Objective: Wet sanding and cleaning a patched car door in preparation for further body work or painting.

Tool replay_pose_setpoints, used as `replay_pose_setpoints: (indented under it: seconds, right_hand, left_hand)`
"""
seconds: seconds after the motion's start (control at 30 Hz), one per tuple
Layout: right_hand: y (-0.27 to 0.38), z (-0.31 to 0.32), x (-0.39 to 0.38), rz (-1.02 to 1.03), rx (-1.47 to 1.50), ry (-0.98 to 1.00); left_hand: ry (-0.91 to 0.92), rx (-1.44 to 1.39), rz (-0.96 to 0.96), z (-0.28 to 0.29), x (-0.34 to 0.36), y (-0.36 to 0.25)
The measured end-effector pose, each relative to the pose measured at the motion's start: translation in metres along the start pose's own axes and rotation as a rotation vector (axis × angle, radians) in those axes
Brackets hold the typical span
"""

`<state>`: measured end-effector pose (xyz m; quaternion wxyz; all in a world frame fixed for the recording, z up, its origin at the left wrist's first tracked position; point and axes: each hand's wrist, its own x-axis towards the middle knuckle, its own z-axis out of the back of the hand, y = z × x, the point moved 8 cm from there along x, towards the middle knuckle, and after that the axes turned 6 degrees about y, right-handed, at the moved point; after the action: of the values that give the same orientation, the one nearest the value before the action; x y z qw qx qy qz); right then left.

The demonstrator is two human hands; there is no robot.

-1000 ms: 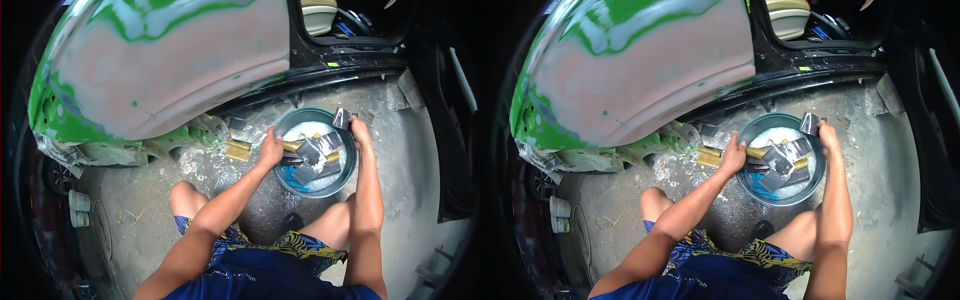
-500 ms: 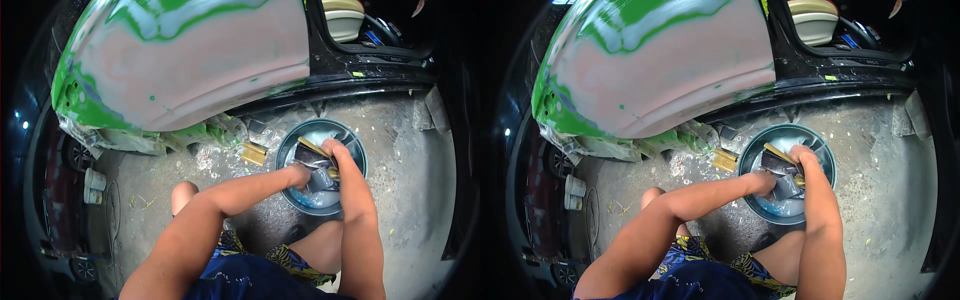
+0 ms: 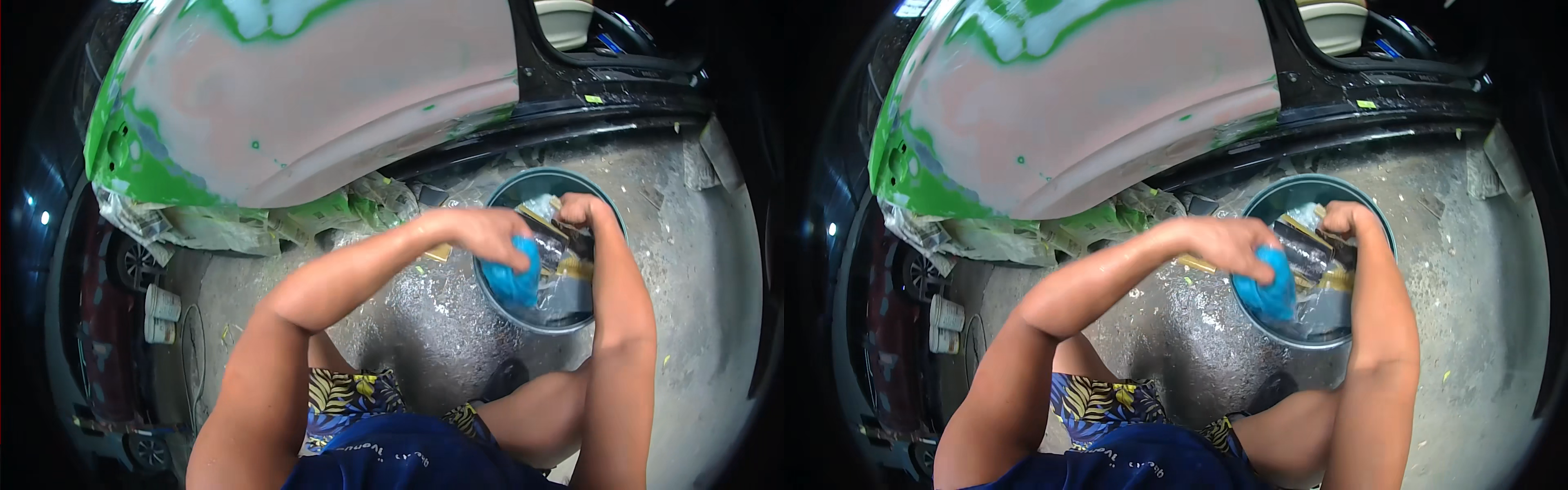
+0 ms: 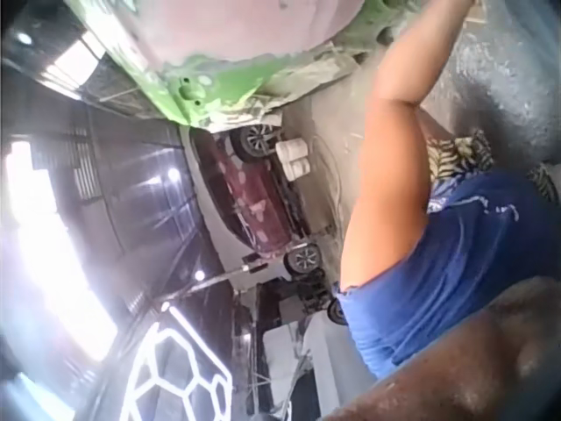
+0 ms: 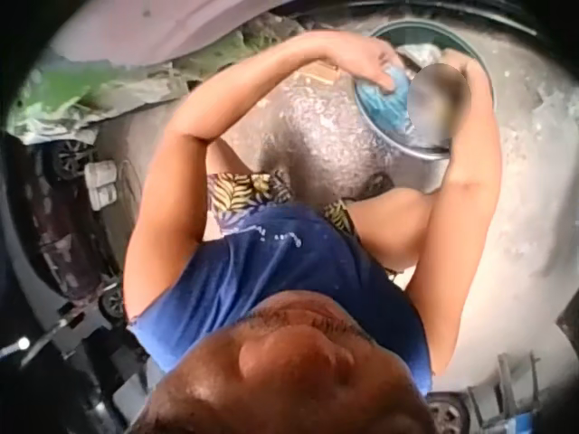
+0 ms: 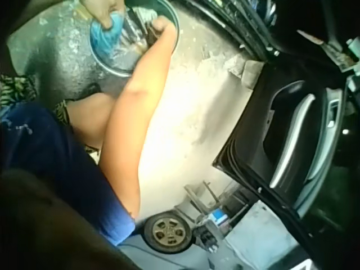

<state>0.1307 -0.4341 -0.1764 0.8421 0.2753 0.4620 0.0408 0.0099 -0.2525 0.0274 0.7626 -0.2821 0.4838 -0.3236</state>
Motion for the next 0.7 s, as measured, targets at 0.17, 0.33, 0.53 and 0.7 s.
replay_pose_setpoints:
  seconds: [0.17,0.33,0.53,0.7]
  right_hand:
    - [0.018,0.022,-0.078,-0.049,0.49,-0.16]
    - [0.044,0.039,-0.133,-0.096,0.498,-0.602]
    - [0.052,0.004,-0.138,-0.146,0.76,-0.858]
    - [0.117,-0.046,-0.148,0.002,1.073,-1.068]
  left_hand:
    - [-0.325,-0.159,-0.171,0.111,-0.058,-0.031]
    - [-0.925,0.437,0.093,0.252,-0.155,-0.124]
    - [-0.819,1.65,-0.004,0.235,-0.171,-0.158]
    - [-0.696,2.13,-0.28,0.2,-0.148,0.028]
